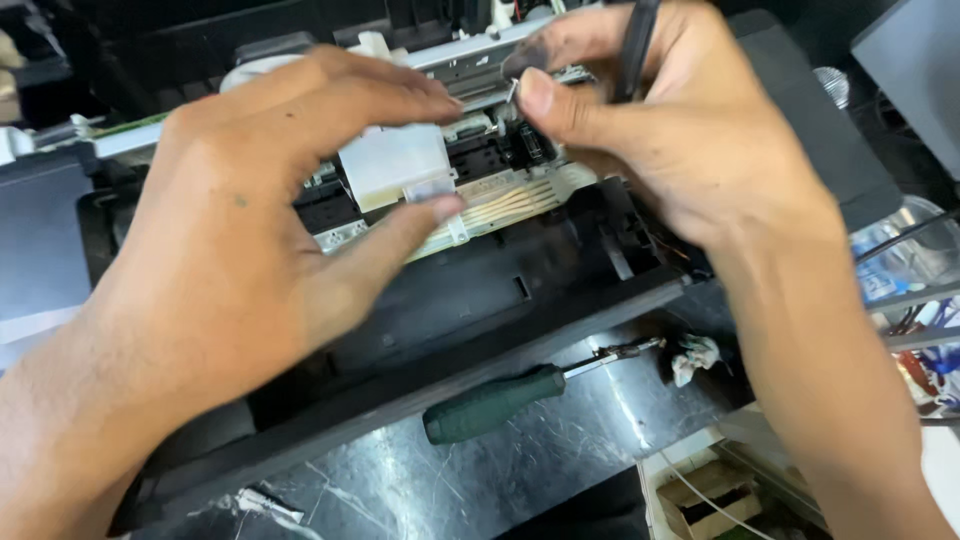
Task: The person repairs an Epson printer by manipulating internal components. They use a screwdriver to remove screws and a white cloth to clean parts inside the device. The person also handles a white plastic component and a bundle of wires, adjusting them within the printer's mechanism.
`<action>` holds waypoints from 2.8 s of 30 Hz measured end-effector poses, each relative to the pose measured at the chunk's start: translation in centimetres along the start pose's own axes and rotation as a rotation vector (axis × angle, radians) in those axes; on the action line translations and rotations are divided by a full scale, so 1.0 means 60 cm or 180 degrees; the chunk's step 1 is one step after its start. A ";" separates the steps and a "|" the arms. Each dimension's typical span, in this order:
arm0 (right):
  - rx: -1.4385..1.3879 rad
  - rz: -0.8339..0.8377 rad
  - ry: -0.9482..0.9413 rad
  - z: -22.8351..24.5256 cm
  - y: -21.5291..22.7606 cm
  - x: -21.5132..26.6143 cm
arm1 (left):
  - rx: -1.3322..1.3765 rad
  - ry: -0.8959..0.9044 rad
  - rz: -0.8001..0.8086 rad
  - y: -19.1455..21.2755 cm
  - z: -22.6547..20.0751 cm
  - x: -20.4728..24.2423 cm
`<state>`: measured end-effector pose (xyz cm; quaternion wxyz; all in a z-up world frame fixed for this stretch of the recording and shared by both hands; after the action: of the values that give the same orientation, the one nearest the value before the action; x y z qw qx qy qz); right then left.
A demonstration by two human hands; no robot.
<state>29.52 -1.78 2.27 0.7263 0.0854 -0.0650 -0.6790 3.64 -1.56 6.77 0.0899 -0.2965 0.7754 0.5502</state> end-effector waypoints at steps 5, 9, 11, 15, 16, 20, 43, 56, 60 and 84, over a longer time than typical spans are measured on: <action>-0.1715 0.0461 -0.0049 -0.010 -0.029 0.037 | -0.0244 -0.0017 -0.0358 -0.019 -0.055 -0.019; -0.2084 0.0513 0.0024 -0.014 -0.037 0.053 | -0.0667 0.0022 -0.0829 -0.037 -0.083 -0.010; -0.2089 0.0795 0.0093 -0.003 -0.040 0.065 | -0.0809 -0.0106 -0.0932 -0.033 -0.104 -0.012; -0.2081 0.0910 -0.0011 0.009 -0.046 0.085 | -0.0917 -0.0305 -0.1125 -0.040 -0.117 0.001; -0.2078 0.0921 0.0012 0.014 -0.048 0.089 | -0.0941 -0.0315 -0.1130 -0.040 -0.120 0.003; -0.2129 0.0734 -0.0178 0.023 -0.052 0.112 | -0.0791 -0.0329 -0.1252 -0.042 -0.138 0.009; -0.0590 -0.0795 0.2557 0.098 -0.064 0.212 | 0.3740 0.1264 -0.2080 -0.071 -0.109 0.046; -0.0839 -0.0548 0.2436 0.082 -0.084 0.209 | 0.3628 0.1229 -0.2069 -0.075 -0.110 0.045; -0.0711 -0.0572 0.2446 0.086 -0.086 0.213 | 0.3606 0.1198 -0.2070 -0.077 -0.112 0.044; -0.0827 -0.0070 0.1618 0.103 -0.089 0.212 | 0.0546 0.0650 -0.2412 -0.055 -0.168 0.053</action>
<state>23.88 -15.03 6.88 0.7167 0.1599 0.2076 -0.6462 4.79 -12.54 6.45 0.2334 -0.6061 0.6592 0.3791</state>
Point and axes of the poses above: each hand's wrist, its own x-axis away from the middle knuckle, its own y-axis out of the back of the hand, z = x × y, the point moved 4 cm from there along -x, towards the middle knuckle, and after that the axes turned 8 degrees about z, right-handed, at the moved point
